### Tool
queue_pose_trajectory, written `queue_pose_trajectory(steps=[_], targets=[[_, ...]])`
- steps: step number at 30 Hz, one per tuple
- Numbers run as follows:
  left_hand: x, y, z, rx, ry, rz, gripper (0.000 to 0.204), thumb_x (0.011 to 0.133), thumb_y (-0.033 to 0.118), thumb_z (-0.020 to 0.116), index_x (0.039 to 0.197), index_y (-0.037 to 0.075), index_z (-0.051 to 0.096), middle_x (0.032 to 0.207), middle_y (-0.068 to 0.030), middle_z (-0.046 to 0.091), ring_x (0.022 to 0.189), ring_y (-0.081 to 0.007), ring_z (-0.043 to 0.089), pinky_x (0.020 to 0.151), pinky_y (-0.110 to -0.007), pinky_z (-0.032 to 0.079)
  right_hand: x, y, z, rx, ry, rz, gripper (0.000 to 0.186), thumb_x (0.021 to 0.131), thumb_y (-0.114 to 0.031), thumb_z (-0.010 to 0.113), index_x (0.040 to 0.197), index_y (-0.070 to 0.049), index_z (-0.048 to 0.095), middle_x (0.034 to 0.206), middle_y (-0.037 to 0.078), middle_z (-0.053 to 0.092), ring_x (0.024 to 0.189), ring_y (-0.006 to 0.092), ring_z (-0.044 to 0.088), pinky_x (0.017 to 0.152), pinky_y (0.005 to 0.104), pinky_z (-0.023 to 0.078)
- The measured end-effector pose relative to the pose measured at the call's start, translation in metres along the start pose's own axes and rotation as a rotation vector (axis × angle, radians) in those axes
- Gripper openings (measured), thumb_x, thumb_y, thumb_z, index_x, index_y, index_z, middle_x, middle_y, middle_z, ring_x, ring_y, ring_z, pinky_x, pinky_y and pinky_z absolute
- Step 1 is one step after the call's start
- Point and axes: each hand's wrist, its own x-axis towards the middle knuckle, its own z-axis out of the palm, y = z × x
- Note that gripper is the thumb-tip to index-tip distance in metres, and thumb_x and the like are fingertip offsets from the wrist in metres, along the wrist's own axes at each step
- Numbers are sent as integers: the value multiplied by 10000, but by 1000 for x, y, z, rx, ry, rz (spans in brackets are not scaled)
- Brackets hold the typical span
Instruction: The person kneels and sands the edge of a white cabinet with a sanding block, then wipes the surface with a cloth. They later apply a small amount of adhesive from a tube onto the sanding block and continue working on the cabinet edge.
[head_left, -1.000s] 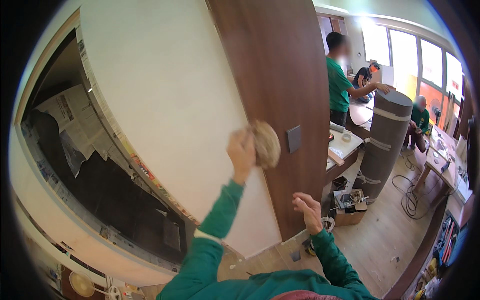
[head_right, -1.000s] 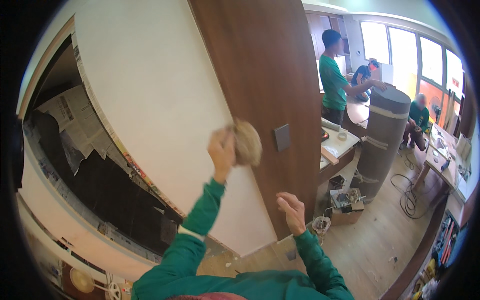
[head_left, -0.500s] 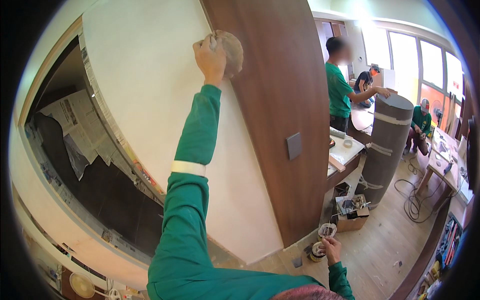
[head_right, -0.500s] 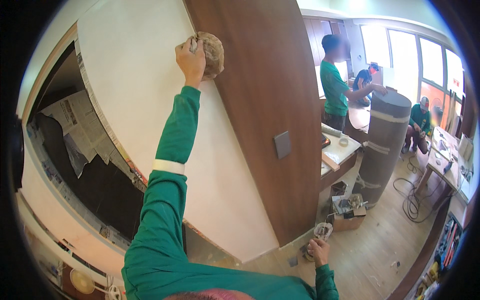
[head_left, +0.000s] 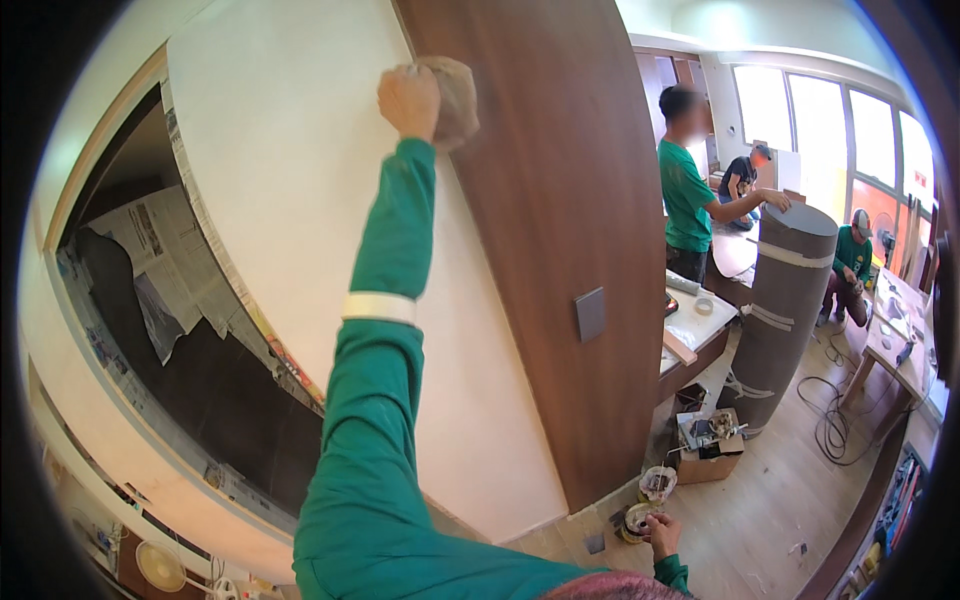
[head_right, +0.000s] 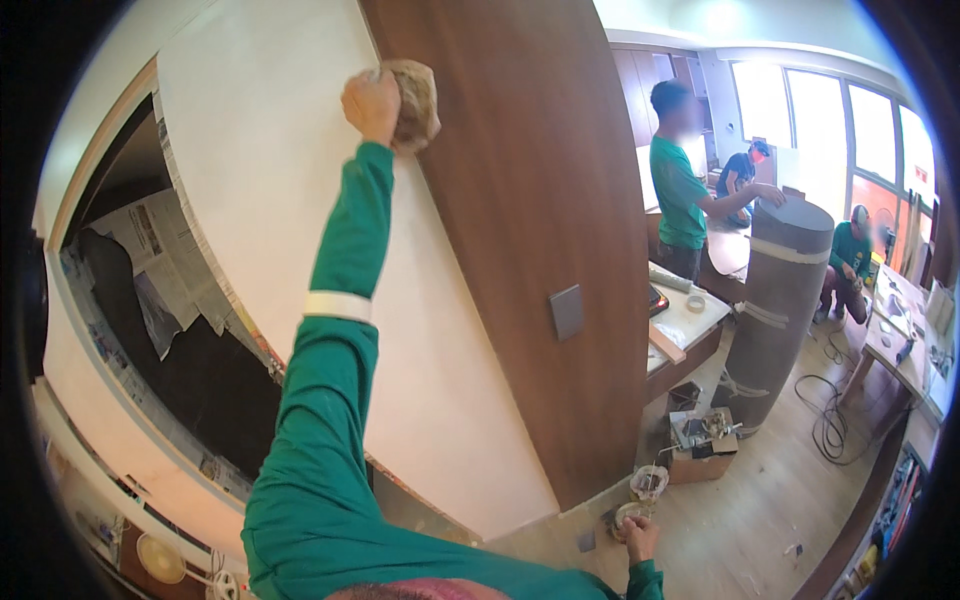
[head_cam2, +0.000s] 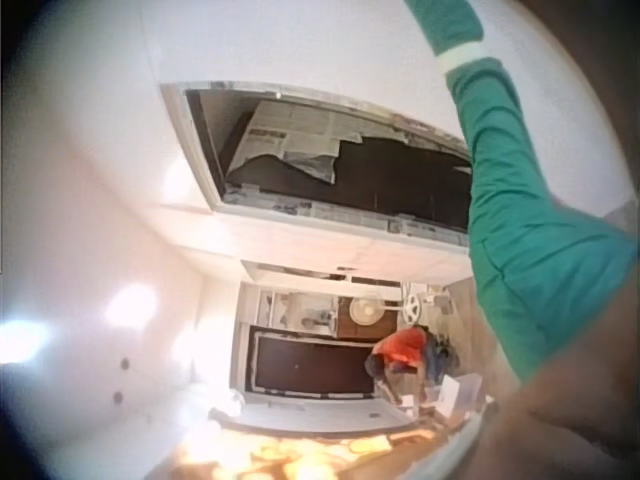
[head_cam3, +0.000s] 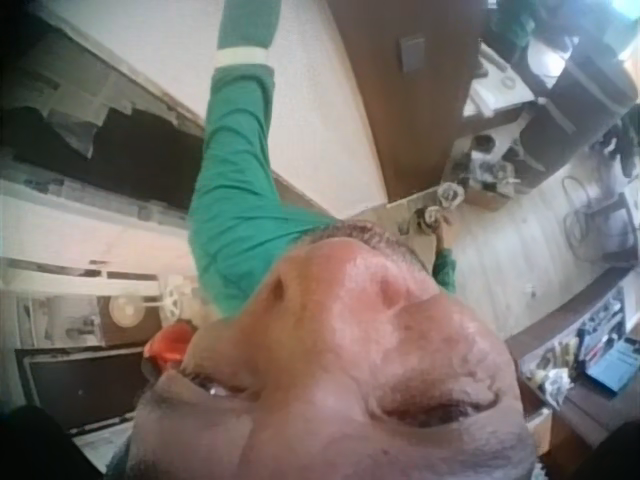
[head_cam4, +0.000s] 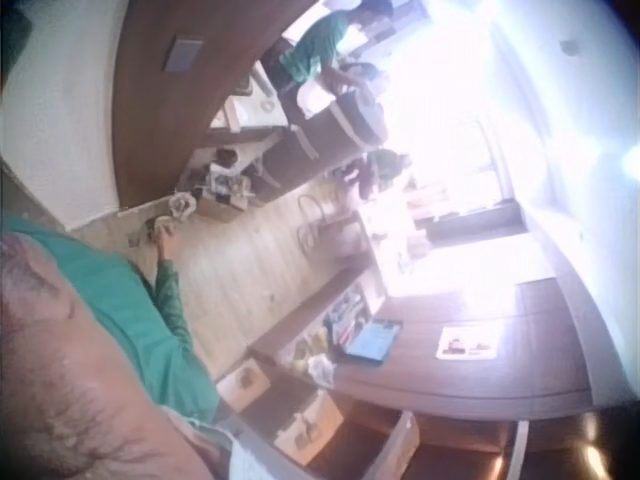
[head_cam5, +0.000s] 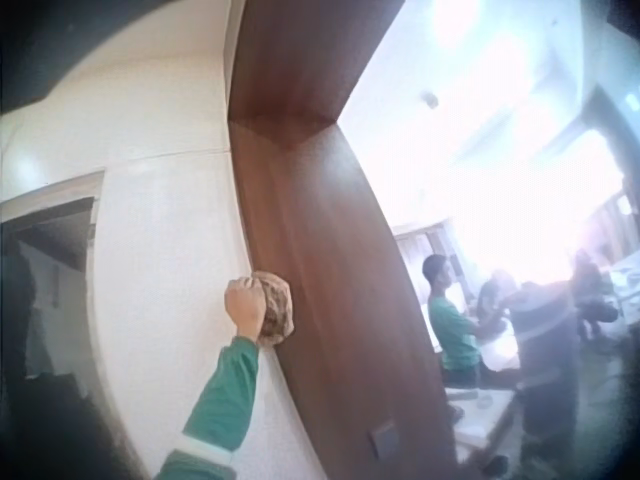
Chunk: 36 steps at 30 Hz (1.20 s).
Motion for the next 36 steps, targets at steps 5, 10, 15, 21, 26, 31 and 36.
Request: queue_pose_trajectory(steps=[5, 10, 15, 21, 26, 31, 36], targets=[[44, 2, 5, -26, -32, -9, 310, 819, 295, 582, 794, 10, 702, 904, -229, 670, 878, -419, 634, 802, -491, 500, 11, -3, 11, 109, 31, -14, 215, 854, -112, 641, 947, 79, 675, 761, 101, 652, 583, 183, 627, 497, 295, 491], [-56, -21, -3, -35, -10, -101, 299, 796, 308, 657, 922, 54, 752, 933, -168, 702, 914, -364, 647, 847, -445, 500, 28, 19, 5, 147, -40, 2, 226, 867, -99, 631, 1016, 71, 640, 800, 123, 668, 621, 222, 687, 479, 289, 539], [23, 3, 1, 90, -54, 21, 270, 810, 265, 624, 820, 11, 715, 916, -206, 680, 889, -408, 638, 796, -479, 505, 27, 14, 1, 54, -55, 24, 212, 845, -99, 644, 951, 83, 676, 760, 102, 651, 606, 190, 656, 487, 289, 490], [46, -21, 19, 79, -4, 117, 376, 826, 331, 617, 692, -15, 676, 801, -257, 658, 792, -449, 627, 711, -505, 496, 55, 21, -3, 107, 22, -5, 212, 851, -104, 643, 954, 78, 677, 777, 114, 662, 603, 195, 654, 493, 294, 514], [-88, -37, -4, -52, -19, -46, 344, 792, 342, 703, 791, -1, 711, 858, -212, 678, 840, -400, 645, 768, -481, 504, 52, 23, -11, 116, 24, 45, 225, 848, -103, 640, 978, 76, 677, 792, 115, 664, 602, 198, 652, 492, 296, 521], [39, -29, 28, 48, 14, 156, 465, 821, 372, 625, 577, -21, 583, 666, -223, 628, 687, -423, 593, 646, -520, 451, 50, 30, -10, 36, -66, 65, 233, 860, -125, 642, 1022, 43, 648, 806, 114, 681, 623, 210, 686, 503, 287, 534], [-45, -49, 3, 75, -51, 72, 478, 838, 372, 614, 575, -25, 564, 658, -231, 614, 677, -421, 580, 610, -506, 435, 29, 12, -17, 3, -19, 156, 259, 870, -133, 640, 1048, 55, 652, 816, 107, 666, 699, 209, 686, 544, 300, 525]])
